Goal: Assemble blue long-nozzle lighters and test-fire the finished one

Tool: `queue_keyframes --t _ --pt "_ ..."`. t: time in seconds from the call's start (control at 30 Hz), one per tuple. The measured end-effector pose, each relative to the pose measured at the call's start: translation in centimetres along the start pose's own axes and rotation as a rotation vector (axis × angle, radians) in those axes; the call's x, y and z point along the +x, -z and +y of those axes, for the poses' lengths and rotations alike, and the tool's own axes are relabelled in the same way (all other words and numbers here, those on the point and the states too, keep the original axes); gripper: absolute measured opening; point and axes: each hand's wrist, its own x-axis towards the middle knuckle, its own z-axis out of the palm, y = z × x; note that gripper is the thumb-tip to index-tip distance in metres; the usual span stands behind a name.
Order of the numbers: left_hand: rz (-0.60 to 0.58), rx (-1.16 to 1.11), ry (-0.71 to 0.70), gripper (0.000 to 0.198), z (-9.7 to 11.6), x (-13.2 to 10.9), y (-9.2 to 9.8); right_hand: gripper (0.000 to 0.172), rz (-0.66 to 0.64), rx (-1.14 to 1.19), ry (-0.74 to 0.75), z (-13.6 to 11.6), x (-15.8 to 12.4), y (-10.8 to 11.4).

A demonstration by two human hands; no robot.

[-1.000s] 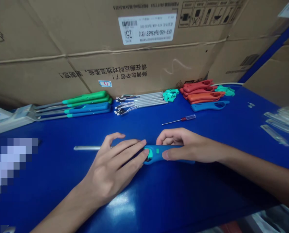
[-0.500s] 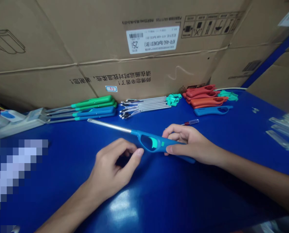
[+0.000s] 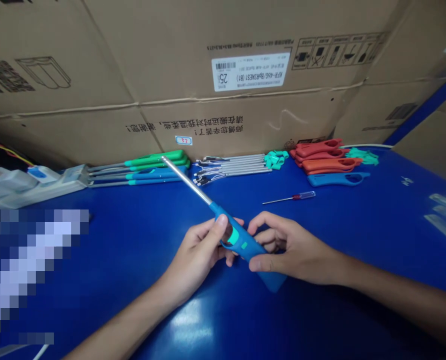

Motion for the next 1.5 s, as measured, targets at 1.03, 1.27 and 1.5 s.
queue_keyframes --t 1.03,1.27,1.5 --pt "0.035 -0.108 0.006 0.03 0.7 0.0 0.5 0.024 -0.044 0.048 -0.089 0.1 -0.1 -0.1" --pt "0.068 -0.072 -0.085 0.035 0.4 -0.2 -0.2 0.026 -0.152 0.308 -0.085 0.6 0.4 -0.3" --pt "0.039 -0.103 -0.054 0.031 0.4 -0.4 0.0 0.049 -0.458 0.756 -0.135 0.3 0.4 0.0"
